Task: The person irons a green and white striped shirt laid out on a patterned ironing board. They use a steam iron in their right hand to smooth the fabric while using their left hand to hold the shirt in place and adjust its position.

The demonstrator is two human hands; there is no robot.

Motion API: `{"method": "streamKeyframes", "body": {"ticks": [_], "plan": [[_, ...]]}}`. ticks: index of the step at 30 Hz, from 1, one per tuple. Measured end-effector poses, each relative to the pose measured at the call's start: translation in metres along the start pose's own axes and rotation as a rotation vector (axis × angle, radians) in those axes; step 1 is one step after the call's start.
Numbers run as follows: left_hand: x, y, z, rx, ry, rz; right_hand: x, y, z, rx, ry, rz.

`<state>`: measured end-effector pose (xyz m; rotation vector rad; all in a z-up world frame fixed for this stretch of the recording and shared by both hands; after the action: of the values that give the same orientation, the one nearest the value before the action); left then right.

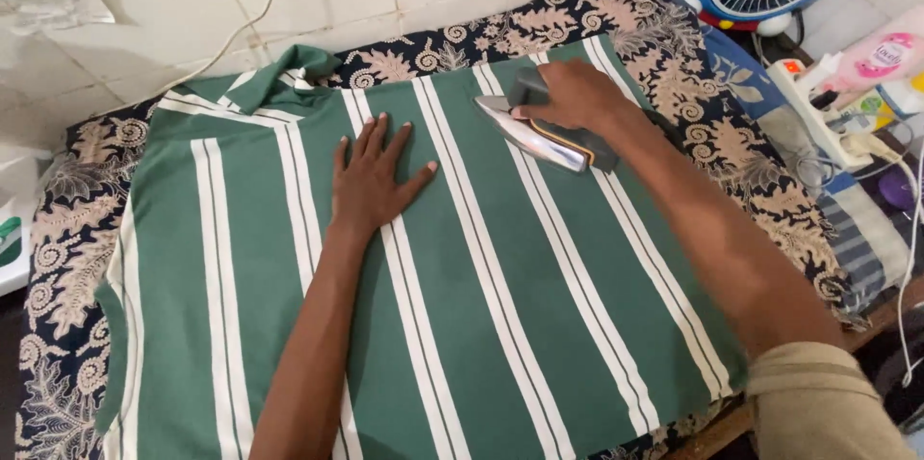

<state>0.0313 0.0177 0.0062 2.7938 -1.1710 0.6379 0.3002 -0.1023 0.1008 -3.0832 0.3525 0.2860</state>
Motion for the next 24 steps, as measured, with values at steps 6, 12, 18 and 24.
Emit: {"method": "streamKeyframes", "body": {"ticks": [6, 12, 18, 24], "plan": [[0.001, 0.003, -0.003, 0.004, -0.037, 0.036, 0.058, -0.082, 0.061, 0.2, 0.107, 0.284], [-0.004, 0.002, 0.0, 0.012, 0.008, 0.034, -0.01, -0.029, 0.027, 0.067, -0.011, 0.153], [0.0, 0.004, -0.005, -0.029, -0.016, 0.003, -0.06, 0.075, -0.02, -0.146, -0.023, 0.049], [0.003, 0.003, -0.007, -0.038, -0.009, 0.009, -0.011, 0.068, 0.008, -0.017, 0.037, 0.115]]}}
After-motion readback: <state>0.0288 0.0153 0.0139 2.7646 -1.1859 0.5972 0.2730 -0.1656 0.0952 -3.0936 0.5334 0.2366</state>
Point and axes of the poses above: each hand's wrist, its own y-axis away from the middle knuckle, its own z-axis out of the palm, x = y × z, the point moved 4 cm from there along -y, towards the middle knuckle, and after that the axes turned 5 degrees about -z, right-handed, at the moved point
